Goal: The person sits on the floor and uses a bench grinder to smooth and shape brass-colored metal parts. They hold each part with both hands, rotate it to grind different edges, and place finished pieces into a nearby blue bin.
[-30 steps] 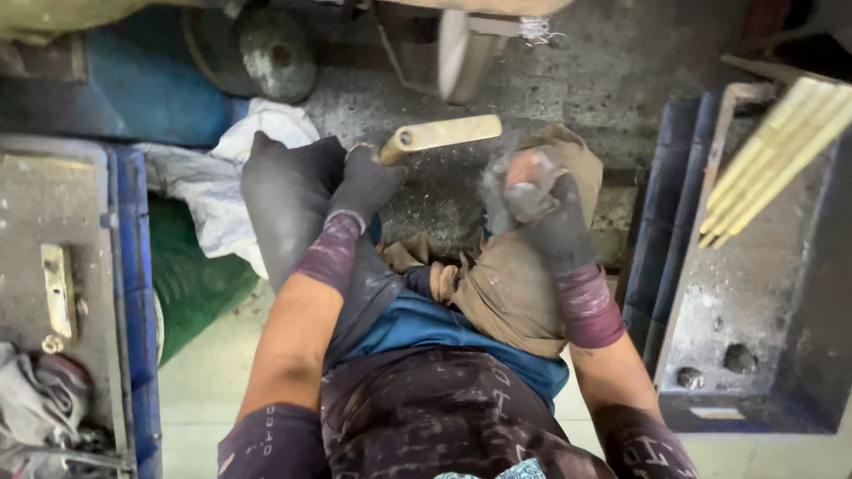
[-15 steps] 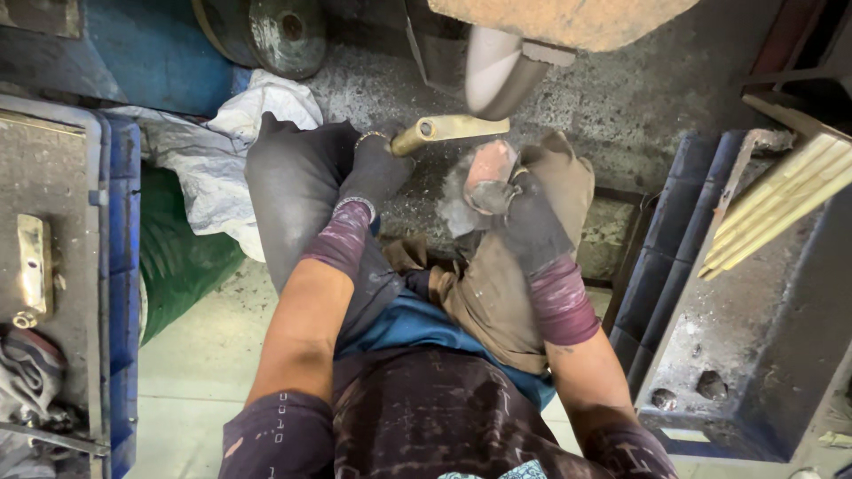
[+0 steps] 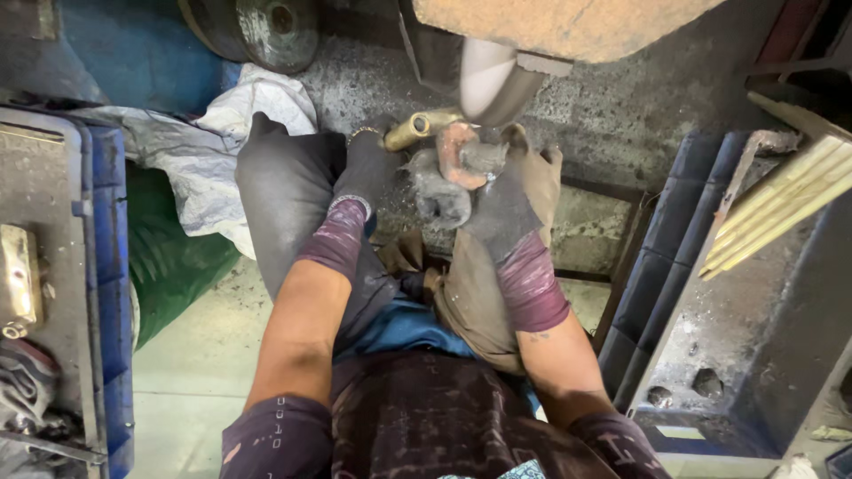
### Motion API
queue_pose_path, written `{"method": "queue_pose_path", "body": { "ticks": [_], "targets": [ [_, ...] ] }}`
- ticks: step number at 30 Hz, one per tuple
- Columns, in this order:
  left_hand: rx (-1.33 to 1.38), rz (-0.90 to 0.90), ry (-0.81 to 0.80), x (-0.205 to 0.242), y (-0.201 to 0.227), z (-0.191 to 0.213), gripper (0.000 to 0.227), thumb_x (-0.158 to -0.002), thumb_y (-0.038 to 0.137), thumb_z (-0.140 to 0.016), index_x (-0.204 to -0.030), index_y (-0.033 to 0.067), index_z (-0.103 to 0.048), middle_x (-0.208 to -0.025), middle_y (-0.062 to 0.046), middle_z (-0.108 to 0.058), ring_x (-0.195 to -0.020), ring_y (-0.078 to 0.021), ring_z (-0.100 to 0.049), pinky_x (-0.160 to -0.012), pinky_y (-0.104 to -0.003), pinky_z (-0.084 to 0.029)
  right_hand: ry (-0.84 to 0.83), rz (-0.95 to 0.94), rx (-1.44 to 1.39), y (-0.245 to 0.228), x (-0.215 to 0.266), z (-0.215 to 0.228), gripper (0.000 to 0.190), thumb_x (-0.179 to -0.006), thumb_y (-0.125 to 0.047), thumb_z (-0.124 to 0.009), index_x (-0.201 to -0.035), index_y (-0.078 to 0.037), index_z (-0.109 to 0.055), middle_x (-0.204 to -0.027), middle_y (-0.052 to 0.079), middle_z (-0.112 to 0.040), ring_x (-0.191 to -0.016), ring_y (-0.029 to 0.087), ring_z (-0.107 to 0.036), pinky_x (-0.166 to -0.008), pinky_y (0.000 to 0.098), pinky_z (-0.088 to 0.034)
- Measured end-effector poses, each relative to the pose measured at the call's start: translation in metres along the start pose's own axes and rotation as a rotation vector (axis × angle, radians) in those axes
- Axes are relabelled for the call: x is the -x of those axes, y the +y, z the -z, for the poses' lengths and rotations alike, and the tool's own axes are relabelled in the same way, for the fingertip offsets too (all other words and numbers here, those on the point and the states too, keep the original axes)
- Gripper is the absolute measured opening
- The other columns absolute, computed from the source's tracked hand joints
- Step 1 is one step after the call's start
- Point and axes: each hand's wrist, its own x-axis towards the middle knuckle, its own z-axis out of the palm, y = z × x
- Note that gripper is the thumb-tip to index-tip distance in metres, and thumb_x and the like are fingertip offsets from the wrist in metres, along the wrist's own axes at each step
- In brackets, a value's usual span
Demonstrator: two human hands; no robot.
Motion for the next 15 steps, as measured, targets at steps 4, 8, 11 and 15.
{"method": "queue_pose_path", "body": {
  "ticks": [4, 8, 11, 15],
  "targets": [
    [-0.026, -0.056, 0.096, 0.008, 0.010, 0.003, 0.037, -0.078, 0.002, -0.068, -0.114, 0.0098, -0.069, -0.107, -0.017, -0.073, -0.101, -0.0350, -0.071, -0.085, -0.042, -0.055, 0.016, -0.104, -0.225, -0.018, -0.001, 0.013, 0.040, -0.104, -0.032, -0.046, -0.135, -0.009, -0.056, -0.125, 0.006, -0.071, -0.115, 0.018, -0.066, -0.111, 0.0396, -0.043],
    [-0.052, -0.125, 0.139, 0.014, 0.020, 0.005, 0.032, -0.080, 0.005, -0.068, -0.111, 0.0112, -0.071, -0.108, -0.018, -0.072, -0.106, -0.0385, -0.068, -0.090, -0.045, -0.054, 0.137, -0.281, -1.505, -0.038, 0.002, 0.022, 0.030, -0.095, -0.031, -0.055, -0.118, -0.012, -0.059, -0.115, 0.005, -0.073, -0.104, 0.017, -0.071, -0.100, 0.0392, -0.050],
    [-0.137, -0.110, 0.160, 0.020, 0.027, 0.009, 0.031, -0.082, 0.007, -0.069, -0.113, 0.0147, -0.072, -0.110, -0.018, -0.071, -0.107, -0.0404, -0.066, -0.090, -0.046, -0.053, 0.237, 0.110, 0.529, -0.050, 0.009, 0.030, 0.041, -0.083, -0.043, -0.070, -0.114, -0.015, -0.064, -0.105, -0.002, -0.076, -0.096, 0.013, -0.072, -0.089, 0.0365, -0.049],
    [-0.072, -0.017, 0.115, 0.032, 0.037, 0.020, 0.039, -0.075, 0.014, -0.076, -0.113, 0.0176, -0.071, -0.109, -0.014, -0.072, -0.105, -0.0349, -0.069, -0.089, -0.043, -0.054, 0.115, 0.087, -0.059, -0.060, 0.014, 0.036, 0.017, -0.100, -0.032, -0.060, -0.102, -0.016, -0.066, -0.092, 0.003, -0.070, -0.081, 0.015, -0.064, -0.078, 0.0337, -0.047]
  ]
}}
